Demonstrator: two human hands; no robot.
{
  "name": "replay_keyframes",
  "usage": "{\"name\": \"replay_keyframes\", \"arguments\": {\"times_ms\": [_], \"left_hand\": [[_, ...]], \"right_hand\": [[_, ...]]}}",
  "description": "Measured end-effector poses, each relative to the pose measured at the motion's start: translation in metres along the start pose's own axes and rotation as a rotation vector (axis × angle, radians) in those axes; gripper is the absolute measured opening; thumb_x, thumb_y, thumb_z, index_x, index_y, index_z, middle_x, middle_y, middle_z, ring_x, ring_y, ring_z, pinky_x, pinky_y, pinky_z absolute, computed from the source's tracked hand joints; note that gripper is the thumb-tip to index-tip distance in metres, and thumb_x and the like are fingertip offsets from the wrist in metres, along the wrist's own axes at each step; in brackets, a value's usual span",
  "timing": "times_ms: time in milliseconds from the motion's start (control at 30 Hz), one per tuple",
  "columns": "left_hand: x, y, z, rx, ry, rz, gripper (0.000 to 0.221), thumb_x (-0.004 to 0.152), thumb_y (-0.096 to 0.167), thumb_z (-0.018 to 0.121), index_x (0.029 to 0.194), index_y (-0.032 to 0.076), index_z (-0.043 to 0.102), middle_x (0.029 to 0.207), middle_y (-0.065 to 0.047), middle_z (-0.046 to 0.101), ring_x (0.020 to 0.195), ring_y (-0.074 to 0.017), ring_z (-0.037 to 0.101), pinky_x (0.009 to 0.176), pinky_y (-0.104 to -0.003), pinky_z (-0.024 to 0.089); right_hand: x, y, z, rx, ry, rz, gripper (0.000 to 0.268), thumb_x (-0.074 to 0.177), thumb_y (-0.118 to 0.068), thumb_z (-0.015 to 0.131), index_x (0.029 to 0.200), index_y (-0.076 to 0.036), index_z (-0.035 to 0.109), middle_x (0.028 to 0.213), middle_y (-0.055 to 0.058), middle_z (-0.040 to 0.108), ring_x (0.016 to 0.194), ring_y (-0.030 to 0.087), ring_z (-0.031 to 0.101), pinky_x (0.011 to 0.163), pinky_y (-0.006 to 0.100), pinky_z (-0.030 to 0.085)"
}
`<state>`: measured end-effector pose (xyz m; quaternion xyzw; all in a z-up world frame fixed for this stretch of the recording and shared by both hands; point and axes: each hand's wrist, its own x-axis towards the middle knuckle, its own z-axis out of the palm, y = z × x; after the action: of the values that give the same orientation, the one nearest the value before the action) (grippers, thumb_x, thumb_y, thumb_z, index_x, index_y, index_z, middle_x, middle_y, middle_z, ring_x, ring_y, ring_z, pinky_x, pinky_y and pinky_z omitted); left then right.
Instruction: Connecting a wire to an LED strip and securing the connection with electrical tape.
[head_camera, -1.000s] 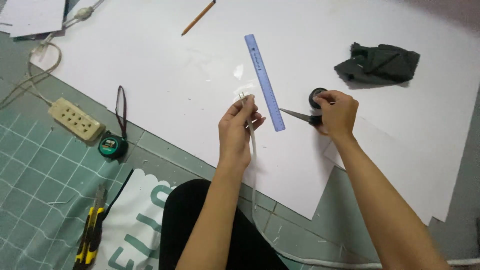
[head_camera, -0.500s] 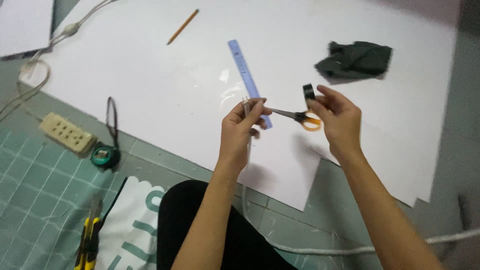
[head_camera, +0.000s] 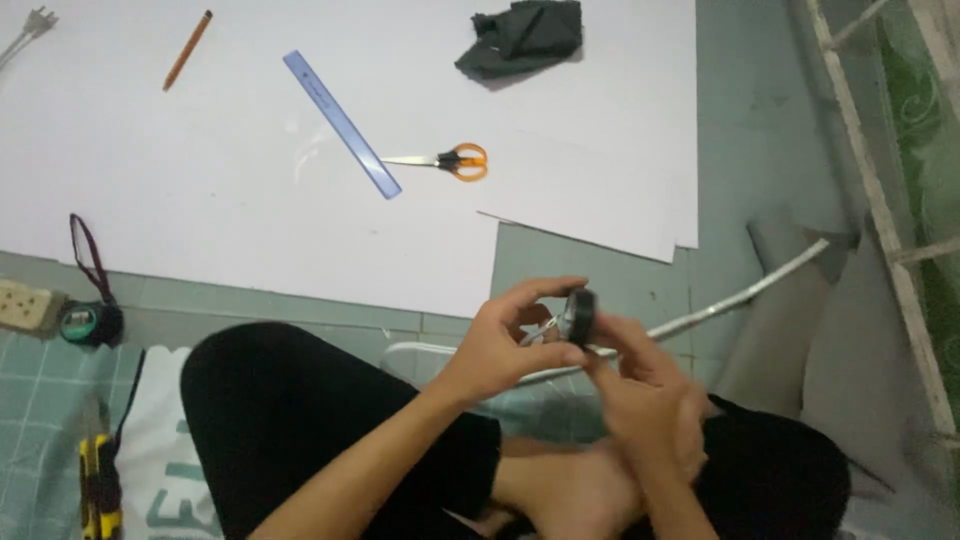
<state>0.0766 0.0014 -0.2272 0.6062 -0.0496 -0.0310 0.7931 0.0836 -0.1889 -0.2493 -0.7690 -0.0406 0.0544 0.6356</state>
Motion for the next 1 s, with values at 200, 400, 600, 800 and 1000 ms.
{"name": "replay_keyframes", "arguments": {"times_ms": [200, 400, 600, 800, 1000], "left_hand": [[-0.008, -0.023, 0.023, 0.240, 0.188, 0.281, 0.070, 0.065, 0.023, 0.098, 0.131, 0.019, 0.073, 0.121, -0.004, 0.077, 0.088, -0.0106, 0.069, 0.080, -0.032, 0.057], [-0.018, -0.014, 0.022, 0.363, 0.208, 0.207, 0.078, 0.066, 0.039, 0.096, 0.138, 0.029, 0.068, 0.117, 0.003, 0.074, 0.062, -0.0006, 0.051, 0.063, -0.024, 0.049], [-0.023, -0.041, 0.005, 0.277, 0.233, 0.166, 0.063, 0.078, 0.036, 0.091, 0.136, 0.025, 0.069, 0.127, 0.000, 0.072, 0.071, -0.0007, 0.057, 0.064, -0.023, 0.048], [-0.018, -0.023, 0.006, 0.417, 0.260, 0.339, 0.040, 0.087, 0.026, 0.085, 0.125, 0.022, 0.075, 0.127, -0.003, 0.074, 0.085, -0.0088, 0.072, 0.068, -0.022, 0.053], [-0.013, -0.029, -0.003, 0.477, 0.246, 0.464, 0.031, 0.085, 0.013, 0.086, 0.115, 0.011, 0.079, 0.113, -0.013, 0.077, 0.099, -0.0327, 0.075, 0.085, -0.039, 0.059]], "right_hand": [[0.009, 0.038, -0.009, 0.211, -0.189, -0.223, 0.040, 0.079, 0.019, 0.066, 0.116, 0.008, 0.071, 0.115, 0.023, 0.074, 0.121, 0.035, 0.066, 0.101, 0.054, 0.051], [0.007, 0.002, -0.011, 0.317, -0.240, -0.105, 0.018, 0.092, 0.002, 0.065, 0.105, 0.008, 0.075, 0.110, 0.023, 0.074, 0.122, 0.034, 0.064, 0.103, 0.051, 0.049], [0.005, 0.003, 0.000, 0.205, -0.213, -0.312, 0.017, 0.089, 0.002, 0.074, 0.105, 0.006, 0.077, 0.112, 0.022, 0.075, 0.127, 0.037, 0.061, 0.109, 0.052, 0.046], [0.004, -0.007, 0.007, -0.014, -0.149, -0.454, 0.017, 0.092, 0.003, 0.071, 0.108, 0.006, 0.076, 0.111, 0.024, 0.074, 0.126, 0.047, 0.062, 0.105, 0.059, 0.047], [0.008, 0.000, 0.005, -0.160, -0.150, -0.523, 0.015, 0.090, -0.001, 0.075, 0.105, 0.001, 0.077, 0.108, 0.017, 0.076, 0.117, 0.042, 0.067, 0.103, 0.054, 0.048]]}}
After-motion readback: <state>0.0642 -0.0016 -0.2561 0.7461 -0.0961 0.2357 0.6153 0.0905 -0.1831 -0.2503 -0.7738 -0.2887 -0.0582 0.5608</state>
